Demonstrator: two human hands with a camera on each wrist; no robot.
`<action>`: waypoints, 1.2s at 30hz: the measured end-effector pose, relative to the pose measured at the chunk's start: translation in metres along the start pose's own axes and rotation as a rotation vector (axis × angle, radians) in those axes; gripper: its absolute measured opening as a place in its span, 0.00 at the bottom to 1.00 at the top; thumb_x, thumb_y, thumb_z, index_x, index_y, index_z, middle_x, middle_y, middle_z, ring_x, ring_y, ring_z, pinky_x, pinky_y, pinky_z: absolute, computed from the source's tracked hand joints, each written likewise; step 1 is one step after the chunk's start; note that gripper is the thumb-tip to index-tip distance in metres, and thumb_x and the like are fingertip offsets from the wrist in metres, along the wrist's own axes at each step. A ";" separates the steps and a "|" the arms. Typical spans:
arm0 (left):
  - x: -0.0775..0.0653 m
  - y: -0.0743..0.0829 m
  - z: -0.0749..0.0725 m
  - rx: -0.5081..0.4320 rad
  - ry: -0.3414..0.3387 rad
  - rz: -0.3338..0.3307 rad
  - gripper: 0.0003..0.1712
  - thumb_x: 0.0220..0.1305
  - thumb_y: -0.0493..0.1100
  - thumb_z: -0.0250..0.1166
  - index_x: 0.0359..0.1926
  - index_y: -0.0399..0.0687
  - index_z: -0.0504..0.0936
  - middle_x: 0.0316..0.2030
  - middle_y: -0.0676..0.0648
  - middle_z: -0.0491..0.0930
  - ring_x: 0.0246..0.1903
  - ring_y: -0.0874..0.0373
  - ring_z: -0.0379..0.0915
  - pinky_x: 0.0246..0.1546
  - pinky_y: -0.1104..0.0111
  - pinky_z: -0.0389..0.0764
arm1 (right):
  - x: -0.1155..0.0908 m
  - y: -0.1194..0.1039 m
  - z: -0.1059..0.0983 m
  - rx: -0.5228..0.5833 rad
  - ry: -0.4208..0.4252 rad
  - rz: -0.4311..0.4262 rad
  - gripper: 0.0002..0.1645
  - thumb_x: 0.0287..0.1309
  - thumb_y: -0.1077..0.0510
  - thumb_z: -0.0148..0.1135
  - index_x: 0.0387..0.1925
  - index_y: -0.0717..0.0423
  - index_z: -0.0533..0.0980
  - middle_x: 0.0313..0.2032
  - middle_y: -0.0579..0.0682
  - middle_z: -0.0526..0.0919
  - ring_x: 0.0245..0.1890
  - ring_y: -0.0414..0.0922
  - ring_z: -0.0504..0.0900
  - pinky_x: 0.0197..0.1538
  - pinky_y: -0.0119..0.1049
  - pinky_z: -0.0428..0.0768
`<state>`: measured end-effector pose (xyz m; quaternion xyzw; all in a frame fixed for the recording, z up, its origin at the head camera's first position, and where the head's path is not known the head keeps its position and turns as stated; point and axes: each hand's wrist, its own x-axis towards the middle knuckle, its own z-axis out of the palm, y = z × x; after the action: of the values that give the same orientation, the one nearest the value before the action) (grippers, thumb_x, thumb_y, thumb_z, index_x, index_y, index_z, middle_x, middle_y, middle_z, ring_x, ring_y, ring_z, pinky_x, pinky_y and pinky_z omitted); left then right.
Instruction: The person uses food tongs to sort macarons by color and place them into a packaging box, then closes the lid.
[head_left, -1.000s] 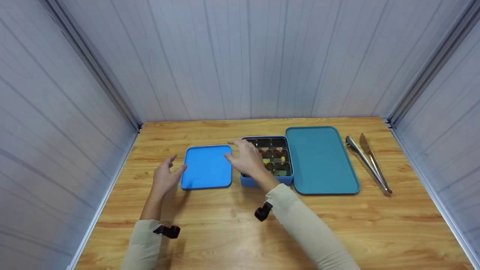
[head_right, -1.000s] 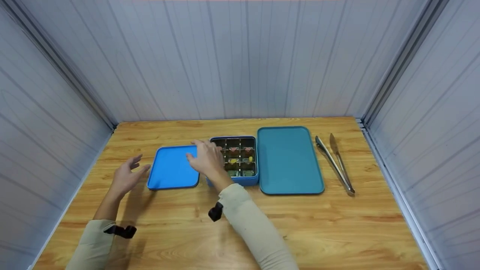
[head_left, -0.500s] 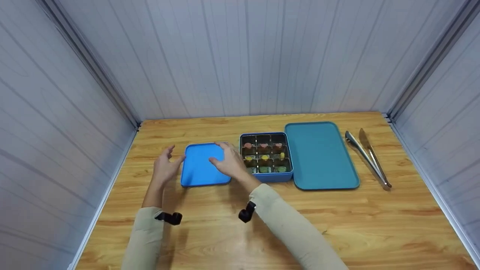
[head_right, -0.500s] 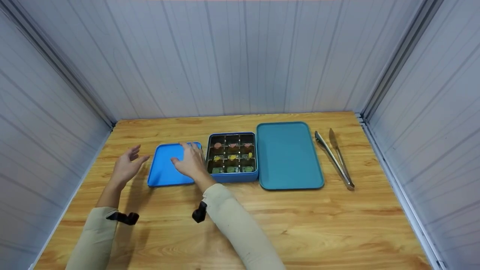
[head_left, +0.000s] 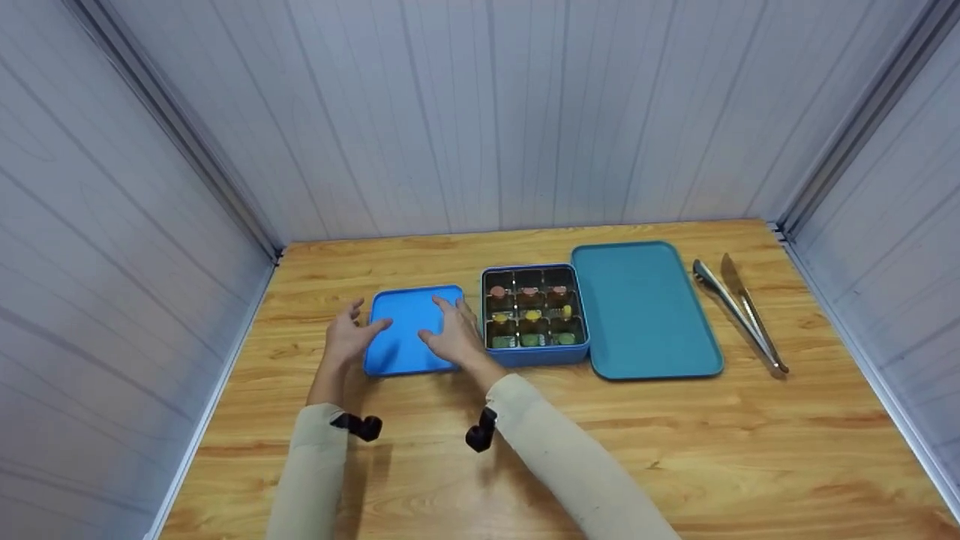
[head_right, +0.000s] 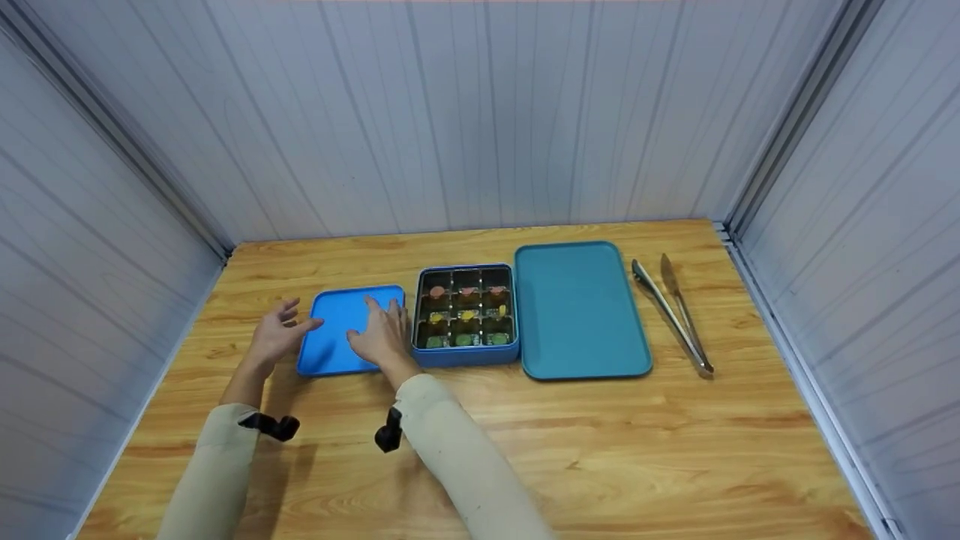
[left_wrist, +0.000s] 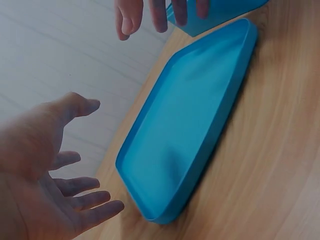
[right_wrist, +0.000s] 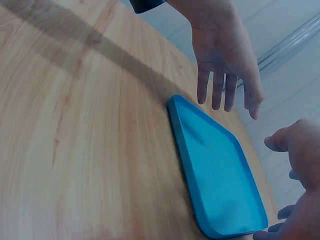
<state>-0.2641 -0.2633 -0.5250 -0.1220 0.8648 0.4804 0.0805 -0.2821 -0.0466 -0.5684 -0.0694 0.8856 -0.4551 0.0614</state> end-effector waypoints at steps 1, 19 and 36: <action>0.001 -0.001 0.002 -0.002 -0.006 -0.009 0.53 0.80 0.52 0.70 0.91 0.41 0.53 0.90 0.27 0.51 0.89 0.30 0.51 0.88 0.39 0.62 | -0.002 -0.001 -0.001 0.000 -0.008 0.010 0.46 0.72 0.50 0.74 0.86 0.49 0.68 0.88 0.67 0.62 0.91 0.67 0.55 0.90 0.64 0.62; 0.006 -0.011 0.011 0.070 -0.055 -0.002 0.52 0.79 0.48 0.71 0.90 0.38 0.55 0.88 0.26 0.56 0.89 0.29 0.50 0.89 0.39 0.59 | -0.019 -0.013 -0.012 0.049 -0.076 0.043 0.39 0.74 0.55 0.72 0.82 0.53 0.74 0.87 0.70 0.62 0.91 0.67 0.56 0.89 0.61 0.64; 0.010 -0.019 0.006 0.070 -0.074 -0.004 0.49 0.79 0.55 0.72 0.88 0.40 0.62 0.89 0.28 0.56 0.90 0.31 0.50 0.89 0.39 0.58 | 0.018 0.006 -0.006 0.121 0.011 0.077 0.31 0.69 0.59 0.77 0.72 0.49 0.84 0.79 0.57 0.79 0.82 0.54 0.73 0.83 0.52 0.75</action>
<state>-0.2682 -0.2691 -0.5464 -0.1029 0.8772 0.4540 0.1176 -0.3008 -0.0415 -0.5701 -0.0288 0.8587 -0.5057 0.0779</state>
